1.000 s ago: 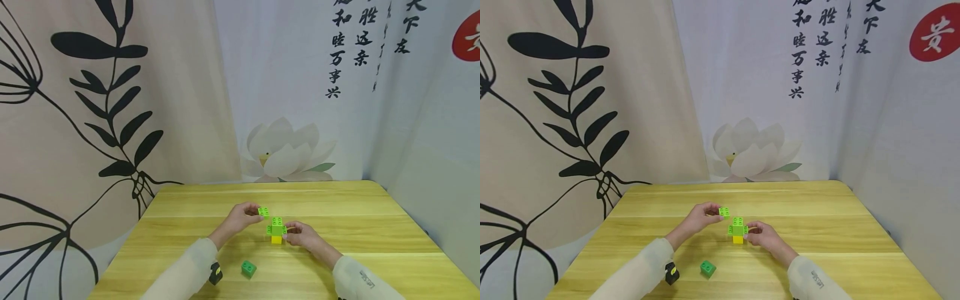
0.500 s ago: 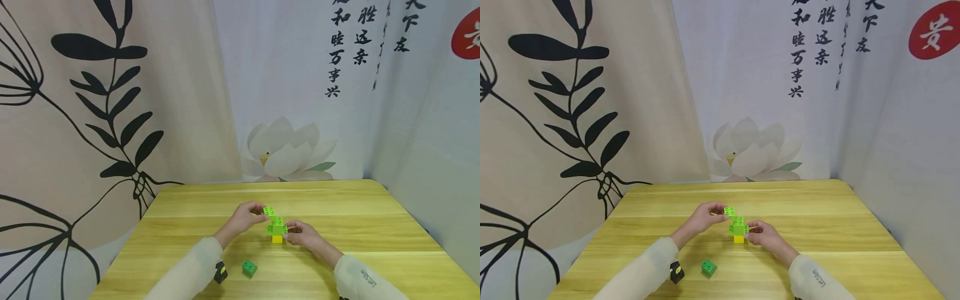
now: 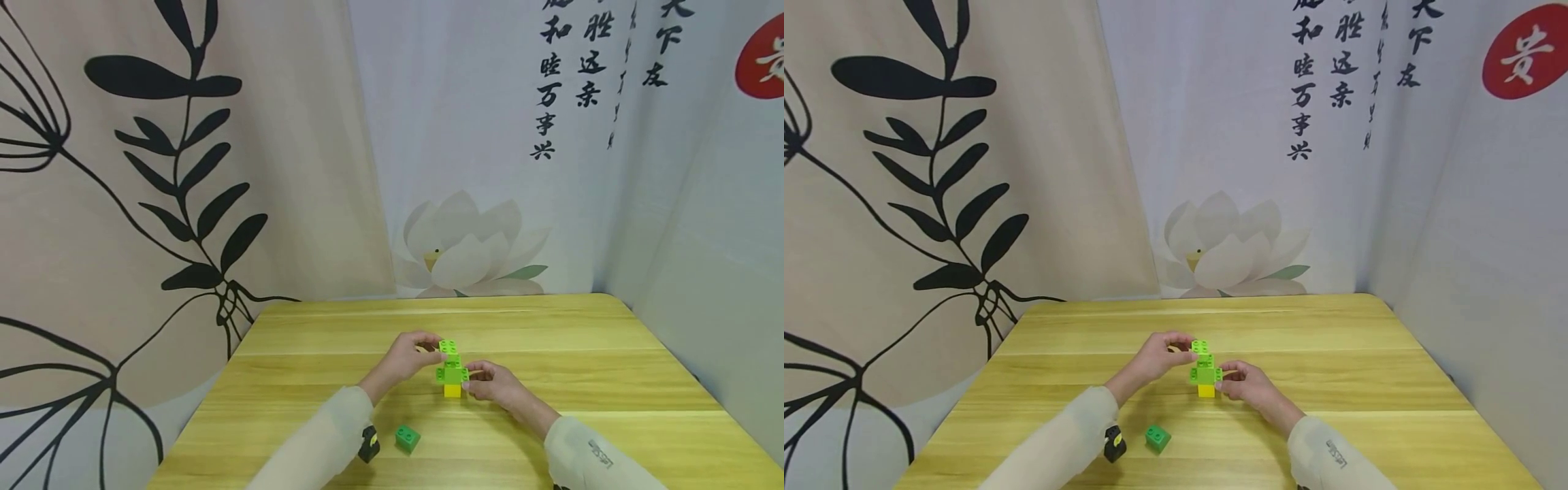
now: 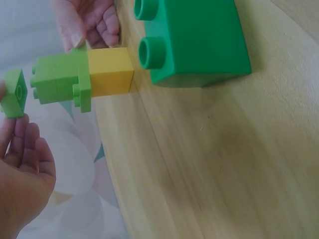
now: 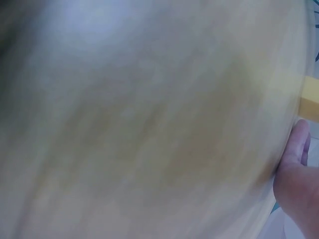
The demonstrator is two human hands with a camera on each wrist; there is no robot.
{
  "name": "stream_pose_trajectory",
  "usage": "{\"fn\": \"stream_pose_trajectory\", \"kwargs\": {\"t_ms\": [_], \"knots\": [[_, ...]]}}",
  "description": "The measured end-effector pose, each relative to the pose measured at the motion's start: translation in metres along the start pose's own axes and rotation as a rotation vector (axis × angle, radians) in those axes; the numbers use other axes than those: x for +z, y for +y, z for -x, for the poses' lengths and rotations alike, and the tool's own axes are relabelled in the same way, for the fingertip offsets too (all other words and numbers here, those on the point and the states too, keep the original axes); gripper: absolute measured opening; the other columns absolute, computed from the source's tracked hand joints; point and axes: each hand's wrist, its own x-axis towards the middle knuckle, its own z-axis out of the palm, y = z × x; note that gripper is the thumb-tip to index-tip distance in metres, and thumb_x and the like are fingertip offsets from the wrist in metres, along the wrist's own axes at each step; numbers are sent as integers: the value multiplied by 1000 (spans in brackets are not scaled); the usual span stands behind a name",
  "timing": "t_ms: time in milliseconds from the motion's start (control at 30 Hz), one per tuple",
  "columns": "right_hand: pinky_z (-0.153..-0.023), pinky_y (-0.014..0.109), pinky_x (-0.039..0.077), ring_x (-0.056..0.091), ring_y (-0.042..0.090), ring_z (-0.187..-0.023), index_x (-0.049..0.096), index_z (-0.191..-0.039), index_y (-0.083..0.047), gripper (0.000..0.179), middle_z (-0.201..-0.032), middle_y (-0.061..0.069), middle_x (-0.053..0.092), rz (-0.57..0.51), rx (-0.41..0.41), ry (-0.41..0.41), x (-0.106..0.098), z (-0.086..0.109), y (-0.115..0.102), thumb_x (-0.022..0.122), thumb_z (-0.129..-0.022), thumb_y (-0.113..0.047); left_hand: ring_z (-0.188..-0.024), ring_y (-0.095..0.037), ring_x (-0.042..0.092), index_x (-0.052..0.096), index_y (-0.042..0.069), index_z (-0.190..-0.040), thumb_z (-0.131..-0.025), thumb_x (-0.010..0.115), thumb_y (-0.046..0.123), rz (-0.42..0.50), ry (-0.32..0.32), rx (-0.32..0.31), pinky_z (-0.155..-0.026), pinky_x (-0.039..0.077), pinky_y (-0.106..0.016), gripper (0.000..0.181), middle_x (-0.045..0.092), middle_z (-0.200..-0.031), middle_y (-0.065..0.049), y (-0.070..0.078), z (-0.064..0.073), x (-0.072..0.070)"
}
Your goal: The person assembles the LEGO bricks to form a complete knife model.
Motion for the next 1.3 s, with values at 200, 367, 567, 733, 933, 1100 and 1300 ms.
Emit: {"fn": "stream_pose_trajectory", "kwargs": {"t_ms": [200, 367, 567, 733, 933, 1100, 1300], "knots": [[-85, 38, 54, 62, 22, -96, 54, -132, 1, 51, -113, 14, 61, 1, 2, -2, 0, -2, 2, 75, -90, -19, -99, -24, 57, 72, 13, -113, -89, 77, 25, -3, -9, -13, -72, 50, -31, 28, 65, -104, 2, -3, -2, 5], [-85, 38, 53, 61, 24, -97, 53, -132, 2, 51, -114, 15, 60, 1, -4, -12, -1, 0, 0, 74, -91, -19, -102, -26, 57, 71, 15, -116, -90, 76, 27, 9, -25, -24, -73, 49, -31, 29, 64, -103, 3, -4, -1, 7], [-85, 38, 53, 61, 23, -97, 54, -132, 1, 49, -114, 14, 60, 11, -4, -14, -1, 0, -1, 73, -91, -18, -98, -21, 57, 72, 15, -116, -89, 76, 28, 22, -27, -26, -73, 49, -32, 30, 64, -102, 5, -5, -1, 8], [-85, 39, 53, 61, 23, -96, 55, -131, 1, 47, -114, 14, 61, 13, -6, -16, -2, 0, 0, 73, -91, -18, -94, -17, 57, 72, 15, -116, -89, 76, 29, 12, -42, -27, -73, 49, -30, 30, 65, -102, 5, -6, -1, 9], [-85, 38, 53, 61, 23, -96, 55, -131, 1, 50, -114, 14, 60, 18, -3, -10, -1, -1, 1, 75, -90, -20, -94, -17, 57, 72, 16, -114, -90, 75, 29, 15, -37, -25, -75, 49, -32, 27, 65, -100, 5, -8, 0, 10], [-85, 39, 53, 61, 23, -96, 54, -131, 1, 49, -114, 14, 60, 20, -3, -9, -1, -1, 1, 74, -91, -18, -96, -17, 56, 71, 16, -113, -91, 74, 29, 29, -46, -18, -79, 48, -32, 25, 64, -99, 4, -10, 0, 11], [-85, 39, 53, 61, 22, -96, 55, -131, 1, 49, -113, 14, 60, 28, -9, -12, 0, 0, 0, 74, -91, -19, -96, -15, 56, 70, 16, -111, -90, 75, 32, 46, -46, -16, -81, 49, -33, 26, 64, -100, 4, -12, 0, 13]]}}
